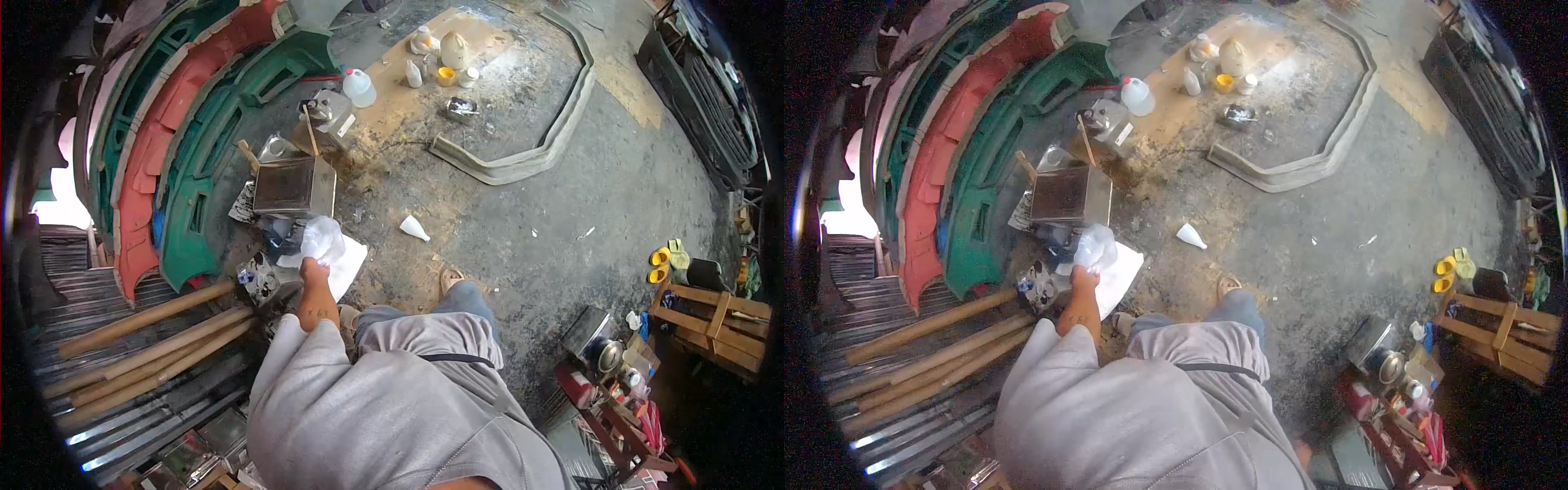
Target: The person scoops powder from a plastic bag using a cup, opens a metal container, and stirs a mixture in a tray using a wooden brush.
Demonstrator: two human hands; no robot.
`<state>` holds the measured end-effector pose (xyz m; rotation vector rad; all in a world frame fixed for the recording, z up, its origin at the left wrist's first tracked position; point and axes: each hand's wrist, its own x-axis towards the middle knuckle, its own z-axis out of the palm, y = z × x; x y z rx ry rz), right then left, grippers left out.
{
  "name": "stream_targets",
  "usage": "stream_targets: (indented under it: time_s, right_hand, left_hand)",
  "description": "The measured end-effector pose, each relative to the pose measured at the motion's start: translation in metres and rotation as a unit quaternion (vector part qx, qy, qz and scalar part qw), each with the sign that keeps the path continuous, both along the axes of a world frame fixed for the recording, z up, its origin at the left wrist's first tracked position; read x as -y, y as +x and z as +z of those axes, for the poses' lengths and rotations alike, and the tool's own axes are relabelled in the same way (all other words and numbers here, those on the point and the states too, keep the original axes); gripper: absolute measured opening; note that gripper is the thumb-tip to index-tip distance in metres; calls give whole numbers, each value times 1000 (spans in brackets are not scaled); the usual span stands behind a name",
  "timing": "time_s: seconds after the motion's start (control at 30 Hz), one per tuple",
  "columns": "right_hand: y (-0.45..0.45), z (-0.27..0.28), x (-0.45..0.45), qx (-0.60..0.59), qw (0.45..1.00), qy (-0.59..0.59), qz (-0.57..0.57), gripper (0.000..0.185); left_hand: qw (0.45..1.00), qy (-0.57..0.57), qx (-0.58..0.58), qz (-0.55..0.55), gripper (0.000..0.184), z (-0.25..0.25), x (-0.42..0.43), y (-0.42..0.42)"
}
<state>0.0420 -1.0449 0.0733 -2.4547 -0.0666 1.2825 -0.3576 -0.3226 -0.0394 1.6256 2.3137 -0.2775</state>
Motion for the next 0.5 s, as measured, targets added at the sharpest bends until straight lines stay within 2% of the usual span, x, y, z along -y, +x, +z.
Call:
stream_targets:
  time_s: [0.03,0.1,0.13,0.17,0.2,0.23,0.27,0.37,0.4,0.43,0.5]
  right_hand:
    - [-5,-8,3,-9,1000,8,-8,24]
    - [-3,-16,3,-33,999,15,-23,23]
    - [2,-18,4,-50,998,18,-31,23]
    - [10,-18,3,-66,997,20,-41,22]
    - [21,-18,2,-79,995,24,-54,22]
    - [32,-22,-1,-89,993,31,-70,22]
    - [45,-22,-4,-97,990,37,-91,21]
    - [93,-23,-15,-120,976,61,-168,20]
    - [110,-24,-14,-125,968,75,-206,20]
    - [129,-24,-16,-134,955,93,-250,20]
    - [173,-11,-27,-148,929,116,-319,20]
  left_hand:
    - [1000,2,-6,4,40,-13,-6,8]
    - [994,52,81,57,36,-39,-6,6]
    - [997,9,-14,-71,35,24,8,50]
    - [1000,18,8,11,34,25,14,58]
    - [996,-31,-53,-62,40,-17,14,35]
    - [991,-59,60,105,48,77,24,104]
    - [997,-39,16,60,43,32,25,90]
    - [999,38,11,16,37,-67,33,62]
    - [999,40,20,23,38,-36,35,96]
    - [998,42,28,30,39,15,37,143]
    - [977,120,126,-123,37,-23,36,153]
